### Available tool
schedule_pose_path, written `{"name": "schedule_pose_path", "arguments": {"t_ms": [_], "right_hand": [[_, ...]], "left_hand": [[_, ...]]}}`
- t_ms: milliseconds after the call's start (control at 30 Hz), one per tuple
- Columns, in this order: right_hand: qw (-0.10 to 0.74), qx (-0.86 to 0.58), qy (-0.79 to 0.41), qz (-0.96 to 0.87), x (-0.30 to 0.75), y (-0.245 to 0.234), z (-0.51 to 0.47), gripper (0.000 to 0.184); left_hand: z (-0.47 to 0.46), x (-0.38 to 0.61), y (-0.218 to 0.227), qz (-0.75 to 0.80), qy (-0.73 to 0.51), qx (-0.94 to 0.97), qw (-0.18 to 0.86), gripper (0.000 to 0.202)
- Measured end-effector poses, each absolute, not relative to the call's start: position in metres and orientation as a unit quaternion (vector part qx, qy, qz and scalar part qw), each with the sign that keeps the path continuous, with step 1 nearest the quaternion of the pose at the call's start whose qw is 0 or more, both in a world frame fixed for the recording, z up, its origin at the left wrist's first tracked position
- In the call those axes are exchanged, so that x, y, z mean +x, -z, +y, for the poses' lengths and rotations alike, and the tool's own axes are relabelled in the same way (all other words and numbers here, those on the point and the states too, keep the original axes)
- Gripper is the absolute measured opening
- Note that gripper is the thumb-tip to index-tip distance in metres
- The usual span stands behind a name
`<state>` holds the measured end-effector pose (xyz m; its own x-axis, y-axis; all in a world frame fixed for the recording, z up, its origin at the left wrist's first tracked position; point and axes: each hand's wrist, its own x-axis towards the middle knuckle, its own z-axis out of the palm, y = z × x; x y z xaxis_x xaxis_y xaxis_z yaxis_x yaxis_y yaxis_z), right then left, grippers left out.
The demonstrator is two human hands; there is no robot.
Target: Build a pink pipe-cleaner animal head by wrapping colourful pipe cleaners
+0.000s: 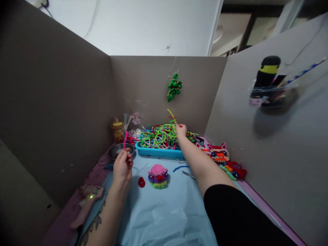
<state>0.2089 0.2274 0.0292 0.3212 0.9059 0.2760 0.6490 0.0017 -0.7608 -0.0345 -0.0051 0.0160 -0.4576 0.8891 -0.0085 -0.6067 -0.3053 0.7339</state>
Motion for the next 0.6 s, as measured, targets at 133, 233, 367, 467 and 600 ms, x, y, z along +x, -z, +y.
{"name": "schedule_pose_path", "arguments": {"t_ms": [133, 233, 367, 467, 600], "right_hand": [[0.301, -0.585, -0.226, -0.718, 0.174, 0.005, 0.203, 0.041], [0.213, -0.536, -0.280, -0.768, 0.176, 0.007, 0.196, 0.051], [0.162, -0.509, -0.319, -0.783, 0.203, -0.013, 0.196, 0.042], [0.171, -0.510, -0.313, -0.783, 0.222, -0.027, 0.191, 0.038], [0.207, -0.518, -0.282, -0.780, 0.234, -0.036, 0.178, 0.037]], "left_hand": [[-0.005, -0.033, -0.015, 0.347, -0.777, 0.212, 0.481, 0.037], [-0.006, -0.033, -0.015, 0.351, -0.773, 0.216, 0.482, 0.039], [-0.004, -0.032, -0.013, 0.369, -0.763, 0.238, 0.475, 0.040], [-0.004, -0.029, -0.011, 0.414, -0.736, 0.297, 0.446, 0.036], [-0.009, -0.020, -0.009, 0.440, -0.711, 0.411, 0.364, 0.026]]}}
